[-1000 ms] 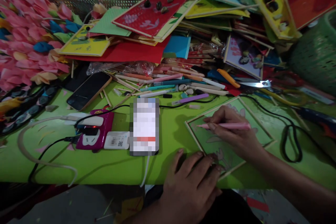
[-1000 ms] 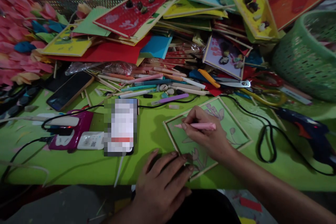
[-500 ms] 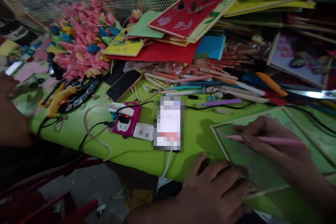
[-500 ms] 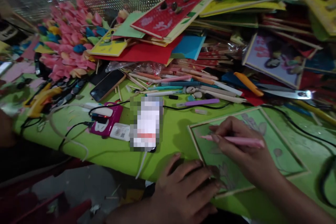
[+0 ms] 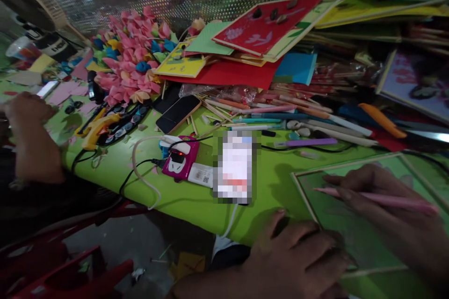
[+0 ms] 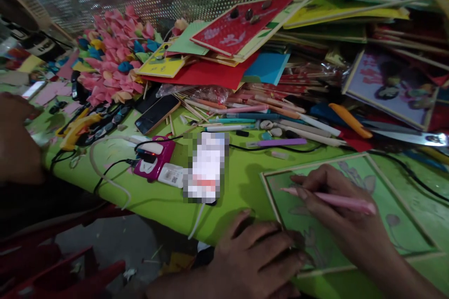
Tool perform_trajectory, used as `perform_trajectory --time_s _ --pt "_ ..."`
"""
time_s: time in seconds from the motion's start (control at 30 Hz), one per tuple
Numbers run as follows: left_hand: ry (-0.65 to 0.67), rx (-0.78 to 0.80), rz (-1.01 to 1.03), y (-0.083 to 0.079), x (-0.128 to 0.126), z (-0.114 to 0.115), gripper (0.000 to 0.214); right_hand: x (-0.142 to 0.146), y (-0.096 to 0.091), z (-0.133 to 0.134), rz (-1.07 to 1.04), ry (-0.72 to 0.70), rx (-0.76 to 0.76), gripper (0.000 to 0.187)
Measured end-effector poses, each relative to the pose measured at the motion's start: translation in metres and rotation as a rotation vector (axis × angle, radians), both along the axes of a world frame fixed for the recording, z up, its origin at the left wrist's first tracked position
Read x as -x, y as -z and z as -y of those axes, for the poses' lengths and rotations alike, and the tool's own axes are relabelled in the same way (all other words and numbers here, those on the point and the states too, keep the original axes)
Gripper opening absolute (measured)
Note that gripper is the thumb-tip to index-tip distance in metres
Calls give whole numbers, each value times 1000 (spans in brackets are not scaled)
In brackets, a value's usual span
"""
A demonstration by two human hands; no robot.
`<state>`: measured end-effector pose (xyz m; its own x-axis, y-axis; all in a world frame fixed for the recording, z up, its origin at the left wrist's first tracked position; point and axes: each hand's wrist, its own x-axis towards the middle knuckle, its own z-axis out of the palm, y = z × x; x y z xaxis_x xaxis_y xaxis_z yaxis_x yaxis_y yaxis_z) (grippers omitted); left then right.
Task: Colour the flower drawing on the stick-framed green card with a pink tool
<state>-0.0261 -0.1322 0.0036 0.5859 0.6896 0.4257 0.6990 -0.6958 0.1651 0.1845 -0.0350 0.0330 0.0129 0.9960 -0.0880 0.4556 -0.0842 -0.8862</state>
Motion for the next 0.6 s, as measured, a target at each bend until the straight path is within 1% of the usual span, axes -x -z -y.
perform_trajectory --time_s 0.03,0.17,0.2,0.3,0.37,0.6 --pt "0 -1 1 0 0 0 36 -1 1 0 3 6 -8 38" --pt "-2 16 10 -1 1 0 36 -9 6 -3 -11 -51 19 31" --pt "-1 24 17 -1 1 0 35 -10 7 -4 -27 -37 18 29" --pt "0 62 29 -3 0 0 34 -9 7 -4 -157 17 11 26" --pt "2 94 41 -3 0 -1 34 -6 6 -4 -217 7 12 27" --pt "20 132 145 -1 -1 -1 32 0 -1 -4 -175 -54 -10 22"
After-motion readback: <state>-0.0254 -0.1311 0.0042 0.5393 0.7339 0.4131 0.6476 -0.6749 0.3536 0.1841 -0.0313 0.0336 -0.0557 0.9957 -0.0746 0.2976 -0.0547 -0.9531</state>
